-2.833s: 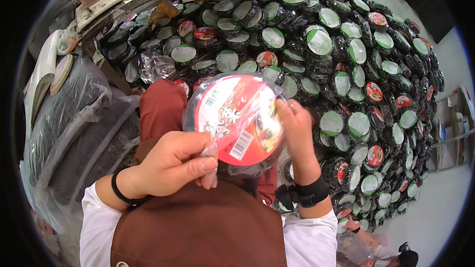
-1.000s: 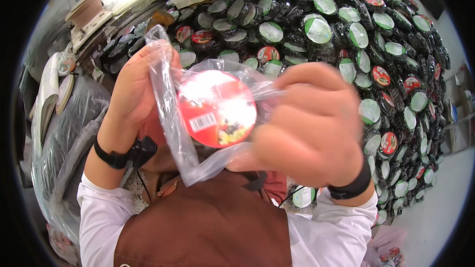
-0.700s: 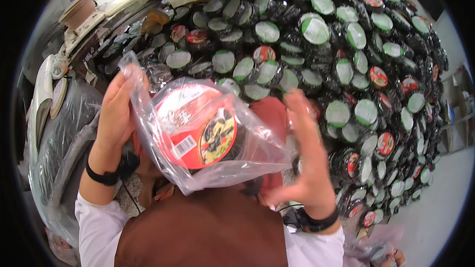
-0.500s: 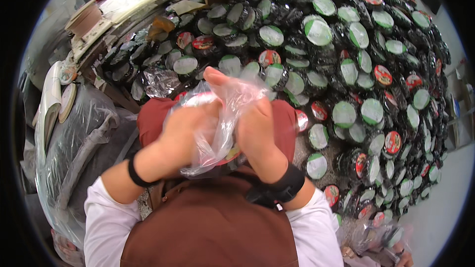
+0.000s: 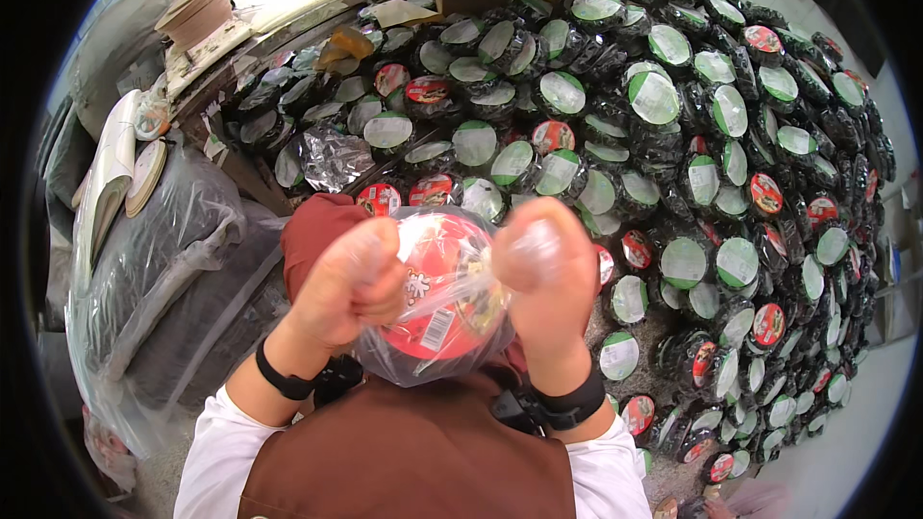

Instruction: The person places round food containers into plastic bags by hand while sitting on the floor next to a large pile of packaged items.

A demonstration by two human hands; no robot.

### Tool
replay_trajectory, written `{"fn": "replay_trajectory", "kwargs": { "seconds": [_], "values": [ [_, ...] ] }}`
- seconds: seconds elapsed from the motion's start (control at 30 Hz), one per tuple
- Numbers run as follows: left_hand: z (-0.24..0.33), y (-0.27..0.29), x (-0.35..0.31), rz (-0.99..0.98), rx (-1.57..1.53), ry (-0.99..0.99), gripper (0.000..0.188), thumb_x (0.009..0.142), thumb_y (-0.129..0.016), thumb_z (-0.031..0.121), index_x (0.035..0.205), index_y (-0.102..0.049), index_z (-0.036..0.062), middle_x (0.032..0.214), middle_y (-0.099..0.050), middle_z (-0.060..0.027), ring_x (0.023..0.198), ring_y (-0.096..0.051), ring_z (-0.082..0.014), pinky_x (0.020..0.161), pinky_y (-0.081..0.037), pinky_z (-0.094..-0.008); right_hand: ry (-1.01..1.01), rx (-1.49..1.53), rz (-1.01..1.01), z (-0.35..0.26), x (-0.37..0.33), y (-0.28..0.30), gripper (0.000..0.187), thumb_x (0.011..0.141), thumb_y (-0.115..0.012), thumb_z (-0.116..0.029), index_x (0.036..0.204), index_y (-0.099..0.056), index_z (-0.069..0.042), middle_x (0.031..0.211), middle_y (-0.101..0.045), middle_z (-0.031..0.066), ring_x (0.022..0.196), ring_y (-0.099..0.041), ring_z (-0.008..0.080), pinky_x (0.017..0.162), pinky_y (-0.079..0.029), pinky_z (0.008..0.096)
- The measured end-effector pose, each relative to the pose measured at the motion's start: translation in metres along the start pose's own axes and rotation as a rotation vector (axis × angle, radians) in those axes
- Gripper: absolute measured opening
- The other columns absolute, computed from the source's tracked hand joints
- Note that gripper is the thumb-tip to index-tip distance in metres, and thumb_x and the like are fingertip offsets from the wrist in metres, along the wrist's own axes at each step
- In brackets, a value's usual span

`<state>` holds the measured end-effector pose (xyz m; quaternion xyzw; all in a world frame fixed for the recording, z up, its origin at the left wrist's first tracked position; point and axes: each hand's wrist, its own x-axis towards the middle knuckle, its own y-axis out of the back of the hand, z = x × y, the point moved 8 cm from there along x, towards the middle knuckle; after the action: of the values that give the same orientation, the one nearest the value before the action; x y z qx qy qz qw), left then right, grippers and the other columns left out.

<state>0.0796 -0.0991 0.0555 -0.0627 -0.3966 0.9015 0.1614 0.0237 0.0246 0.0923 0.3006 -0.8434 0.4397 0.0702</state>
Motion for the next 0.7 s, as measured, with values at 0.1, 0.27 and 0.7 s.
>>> {"fn": "replay_trajectory", "kwargs": {
  "seconds": [0.1, 0.27, 0.7],
  "values": [
    [0.001, -0.009, 0.005, -0.004, 0.215, -0.018, 0.023, 0.089, -0.052, 0.027, 0.08, -0.05, 0.006, 0.067, -0.046, 0.0051, 0.052, -0.036, -0.0018, 0.045, -0.028, -0.0175, 0.205, -1.23, -0.101, 0.014, -0.003, -0.035, 0.037, 0.073, -0.064, -0.017, 0.105, -0.052, -0.003, 0.073, -0.057, 0.004, 0.06, -0.054, 0.0173, 0.055, -0.043, 0.0252],
    [0.001, -0.017, -0.005, 0.011, 0.608, 0.081, 0.029, 0.092, -0.048, 0.029, 0.082, -0.053, 0.0022, 0.073, -0.053, 0.0009, 0.06, -0.046, -0.005, 0.051, -0.036, -0.0212, 0.213, -1.302, -0.296, 0.008, -0.007, -0.052, 0.017, 0.072, -0.066, -0.008, 0.087, -0.064, -0.003, 0.072, -0.061, 0.0094, 0.062, -0.06, 0.0231, 0.056, -0.046, 0.0278],
    [-0.01, -0.031, 0.002, -0.124, 0.799, -0.32, 0.013, 0.08, -0.051, 0.005, 0.09, -0.057, -0.0025, 0.087, -0.06, -0.0114, 0.082, -0.056, -0.0197, 0.072, -0.045, -0.0314, 0.305, -2.042, -0.588, 0.016, 0.002, -0.098, 0.033, 0.067, -0.065, -0.027, 0.096, -0.065, -0.011, 0.11, -0.058, 0.0096, 0.108, -0.05, 0.0268, 0.098, -0.033, 0.0464]
  ]
}}
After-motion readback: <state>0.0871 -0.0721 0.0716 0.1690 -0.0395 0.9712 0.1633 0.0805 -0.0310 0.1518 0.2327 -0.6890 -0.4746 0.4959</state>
